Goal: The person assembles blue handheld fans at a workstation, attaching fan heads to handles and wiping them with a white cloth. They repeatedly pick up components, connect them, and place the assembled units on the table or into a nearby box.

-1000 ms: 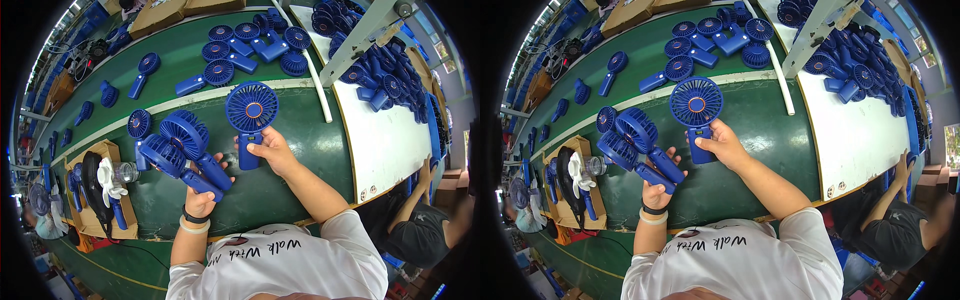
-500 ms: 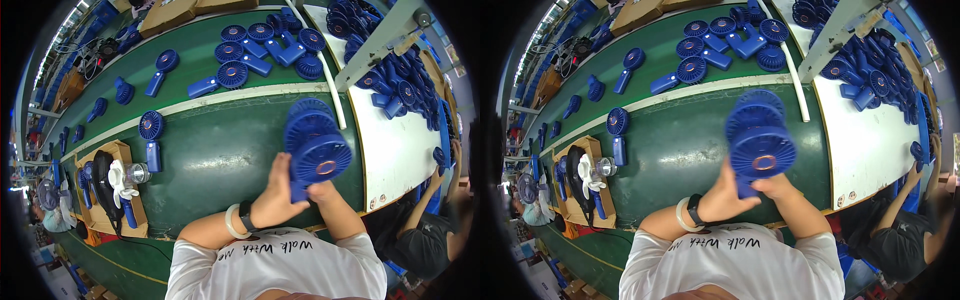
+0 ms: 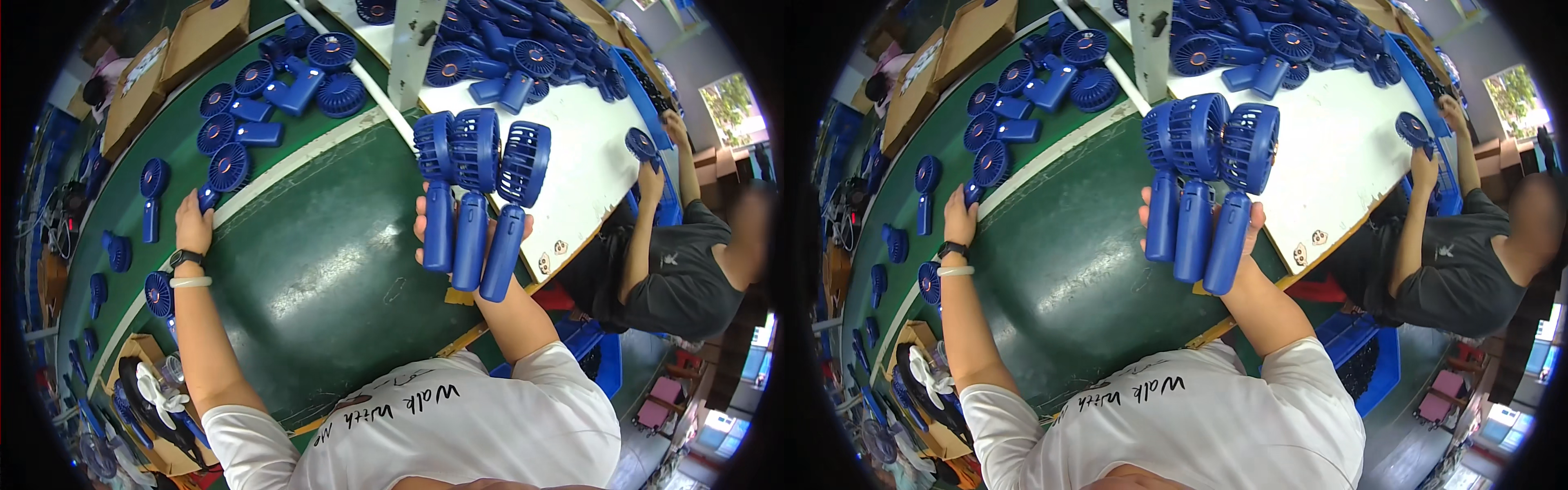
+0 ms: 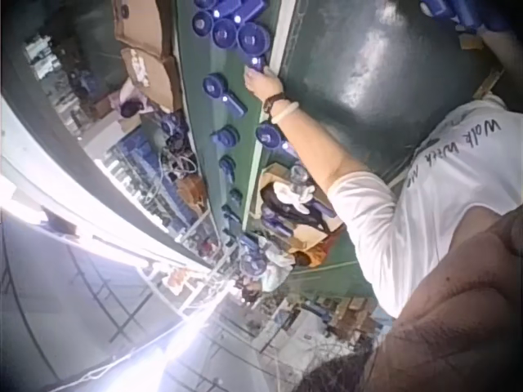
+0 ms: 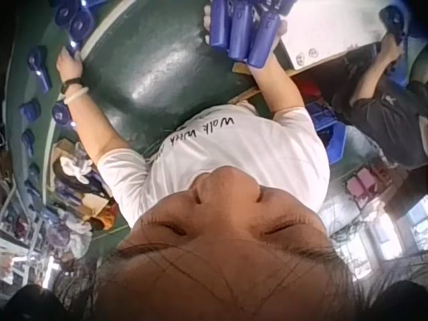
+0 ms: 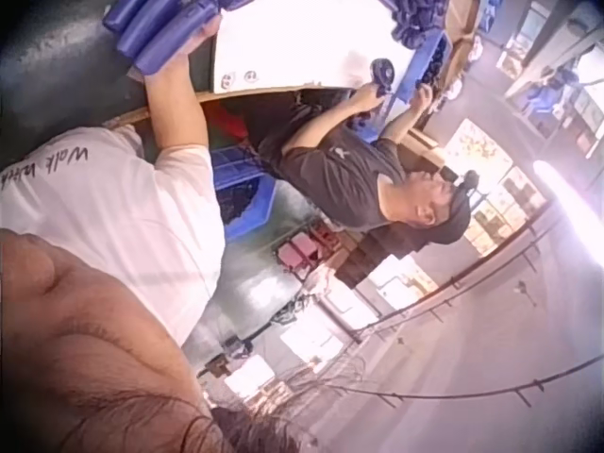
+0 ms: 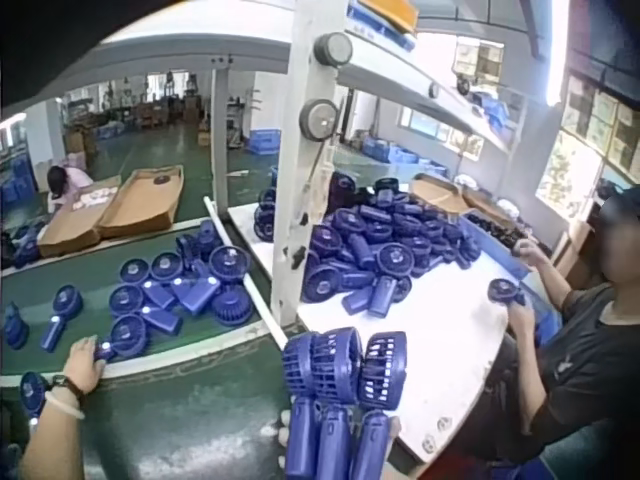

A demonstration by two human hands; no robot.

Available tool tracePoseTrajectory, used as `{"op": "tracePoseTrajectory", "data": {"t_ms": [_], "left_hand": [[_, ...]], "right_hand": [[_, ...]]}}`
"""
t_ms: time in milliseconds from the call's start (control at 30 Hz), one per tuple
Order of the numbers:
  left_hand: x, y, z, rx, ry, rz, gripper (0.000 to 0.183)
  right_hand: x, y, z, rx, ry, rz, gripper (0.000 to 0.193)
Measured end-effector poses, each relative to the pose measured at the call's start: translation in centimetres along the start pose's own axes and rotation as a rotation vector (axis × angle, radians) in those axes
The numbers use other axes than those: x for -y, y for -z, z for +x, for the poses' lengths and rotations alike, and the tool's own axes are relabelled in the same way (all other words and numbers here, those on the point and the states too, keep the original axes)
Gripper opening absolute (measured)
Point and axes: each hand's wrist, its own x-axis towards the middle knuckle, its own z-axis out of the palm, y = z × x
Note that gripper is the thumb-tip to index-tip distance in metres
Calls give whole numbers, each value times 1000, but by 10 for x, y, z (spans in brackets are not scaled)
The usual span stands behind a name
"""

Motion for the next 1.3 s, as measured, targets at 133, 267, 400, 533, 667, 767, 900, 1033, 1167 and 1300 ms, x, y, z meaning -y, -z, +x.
{"op": "tracePoseTrajectory", "data": {"t_ms": [133, 267, 400, 533, 667, 767, 900, 1033, 1167, 1300], "left_hand": [[-45, 35, -19, -143, -8, 73, 51], [-74, 49, -69, -384, -1, -105, 42], [-134, 65, -132, 117, 546, -2008, 47], [-148, 47, -168, 198, 729, -2475, 46], [-147, 35, -180, 190, 724, -2449, 46], [-144, 34, -183, 139, 676, -2321, 43], [-151, 36, -179, 72, 648, -2293, 43], [-146, 38, -180, 87, 557, -2345, 46], [-141, 38, -178, 83, 465, -2326, 49], [-135, 34, -179, 64, 469, -2490, 50]], "right_hand": [[7, -10, -1, -100, 64, -122, 110], [40, -21, 0, -298, 237, -347, 92], [125, -23, -10, -765, 454, -485, 56], [205, 0, 10, -965, 567, -606, 55], [227, 29, 16, -1152, 800, -1021, 56], [131, 17, 41, -964, 886, -1560, 53], [29, 32, 91, -429, 262, -1817, 37], [-27, 35, 183, 196, 371, -2484, 49], [-27, 54, 265, 386, 434, -2938, 51], [-20, 54, 304, 420, 118, -3141, 41]]}}
